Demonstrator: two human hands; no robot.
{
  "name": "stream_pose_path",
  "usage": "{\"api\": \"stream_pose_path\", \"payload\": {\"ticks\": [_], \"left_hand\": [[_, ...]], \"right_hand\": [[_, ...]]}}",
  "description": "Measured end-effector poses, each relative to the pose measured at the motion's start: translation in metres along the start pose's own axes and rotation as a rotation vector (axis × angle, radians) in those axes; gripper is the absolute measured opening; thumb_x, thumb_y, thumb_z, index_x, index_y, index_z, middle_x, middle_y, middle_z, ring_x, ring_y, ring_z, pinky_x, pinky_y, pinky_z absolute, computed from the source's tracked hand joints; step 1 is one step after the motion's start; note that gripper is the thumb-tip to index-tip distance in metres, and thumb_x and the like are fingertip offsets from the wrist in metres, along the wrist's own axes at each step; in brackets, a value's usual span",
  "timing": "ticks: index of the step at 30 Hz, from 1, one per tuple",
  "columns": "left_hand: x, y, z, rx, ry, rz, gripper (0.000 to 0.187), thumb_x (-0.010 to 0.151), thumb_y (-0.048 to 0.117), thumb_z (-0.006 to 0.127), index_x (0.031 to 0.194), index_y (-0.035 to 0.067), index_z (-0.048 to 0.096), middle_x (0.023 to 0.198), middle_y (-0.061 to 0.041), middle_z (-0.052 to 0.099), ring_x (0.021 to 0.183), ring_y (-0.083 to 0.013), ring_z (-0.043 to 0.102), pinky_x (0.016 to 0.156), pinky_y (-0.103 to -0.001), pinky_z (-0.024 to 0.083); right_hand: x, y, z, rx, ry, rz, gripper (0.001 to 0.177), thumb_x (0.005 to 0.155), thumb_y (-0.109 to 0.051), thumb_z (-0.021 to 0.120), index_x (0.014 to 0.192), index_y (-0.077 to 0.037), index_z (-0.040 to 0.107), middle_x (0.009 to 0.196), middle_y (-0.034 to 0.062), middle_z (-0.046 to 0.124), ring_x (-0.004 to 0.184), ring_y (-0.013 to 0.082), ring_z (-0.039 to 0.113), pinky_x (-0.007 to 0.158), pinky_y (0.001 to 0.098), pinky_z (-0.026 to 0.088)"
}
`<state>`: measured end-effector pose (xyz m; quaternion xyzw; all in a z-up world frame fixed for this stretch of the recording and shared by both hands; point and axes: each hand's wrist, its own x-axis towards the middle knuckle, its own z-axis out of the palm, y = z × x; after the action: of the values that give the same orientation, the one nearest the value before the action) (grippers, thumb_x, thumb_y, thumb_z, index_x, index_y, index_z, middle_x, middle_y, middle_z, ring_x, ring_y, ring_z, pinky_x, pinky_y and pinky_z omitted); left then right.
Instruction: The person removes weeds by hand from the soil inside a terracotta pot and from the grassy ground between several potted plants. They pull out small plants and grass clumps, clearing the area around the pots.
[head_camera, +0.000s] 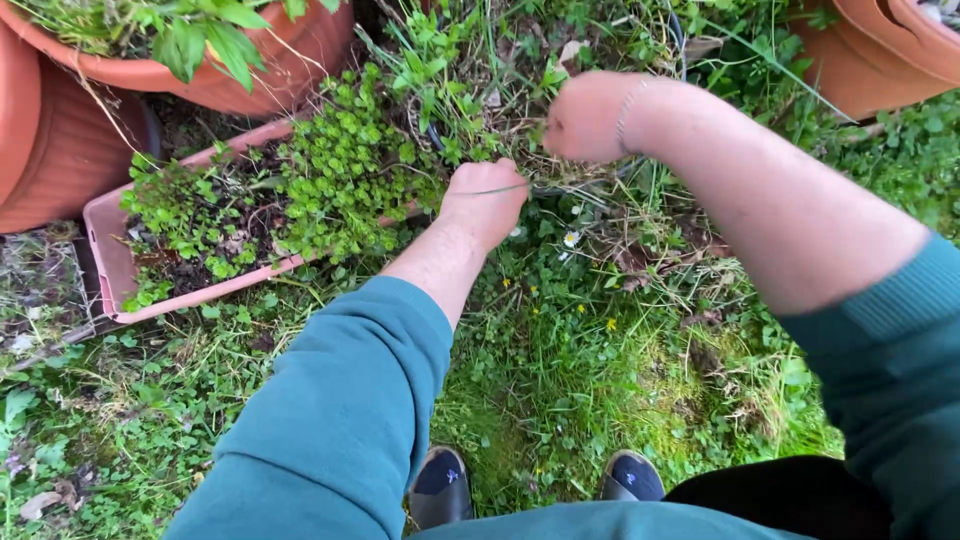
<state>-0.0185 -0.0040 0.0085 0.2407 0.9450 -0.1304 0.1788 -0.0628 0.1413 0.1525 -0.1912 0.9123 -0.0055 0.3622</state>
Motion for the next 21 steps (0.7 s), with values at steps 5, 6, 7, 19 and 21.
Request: {"api": "stream_pose_path", "payload": {"ticks": [5, 6, 7, 19, 21], "left_hand": [[-0.002, 0.006, 0.009, -0.057, 0.126, 0.016, 0.02, 0.085, 0.0, 0.067, 0.095, 0.012, 0.08, 0.092, -0.006, 0.069, 0.073, -0.0246, 0.073, 0.065, -0.044, 0.063], [-0.004, 0.007, 0.006, -0.064, 0.12, 0.019, 0.02, 0.085, 0.0, 0.067, 0.095, 0.012, 0.08, 0.092, -0.006, 0.069, 0.073, -0.0246, 0.073, 0.065, -0.044, 0.063], [-0.006, 0.007, 0.001, -0.081, 0.09, 0.015, 0.019, 0.087, 0.002, 0.07, 0.099, 0.012, 0.079, 0.092, -0.006, 0.068, 0.074, -0.0229, 0.073, 0.068, -0.044, 0.064], [-0.012, 0.009, -0.015, -0.077, -0.015, -0.002, 0.018, 0.092, 0.011, 0.073, 0.11, 0.015, 0.076, 0.099, -0.005, 0.067, 0.078, -0.0189, 0.074, 0.072, -0.04, 0.067], [-0.011, 0.008, -0.015, -0.084, -0.008, -0.008, 0.019, 0.092, 0.012, 0.073, 0.11, 0.015, 0.076, 0.1, -0.005, 0.067, 0.078, -0.0189, 0.074, 0.072, -0.04, 0.067]], "right_hand": [[-0.041, 0.022, 0.062, -0.272, -0.417, 0.006, 0.026, 0.106, -0.017, 0.049, 0.119, -0.007, 0.07, 0.105, 0.0039, 0.075, 0.093, 0.0137, 0.075, 0.091, 0.0274, 0.067], [-0.041, 0.027, 0.06, -0.271, -0.427, 0.006, 0.026, 0.106, -0.017, 0.049, 0.119, -0.007, 0.07, 0.105, 0.0039, 0.075, 0.093, 0.0137, 0.075, 0.091, 0.0274, 0.067], [-0.042, 0.033, 0.058, -0.298, -0.367, 0.068, 0.028, 0.104, -0.025, 0.053, 0.123, -0.01, 0.068, 0.109, 0.004, 0.076, 0.097, 0.0157, 0.075, 0.092, 0.0292, 0.067], [0.07, 0.044, 0.053, -0.466, -0.116, 0.395, 0.085, 0.092, -0.076, 0.04, 0.148, -0.014, 0.057, 0.144, 0.0063, 0.064, 0.131, 0.0273, 0.06, 0.101, 0.0437, 0.053], [0.076, 0.041, 0.051, -0.456, -0.165, 0.388, 0.063, 0.101, -0.056, 0.043, 0.147, -0.015, 0.058, 0.147, 0.0024, 0.063, 0.13, 0.0279, 0.065, 0.103, 0.0466, 0.053]]}}
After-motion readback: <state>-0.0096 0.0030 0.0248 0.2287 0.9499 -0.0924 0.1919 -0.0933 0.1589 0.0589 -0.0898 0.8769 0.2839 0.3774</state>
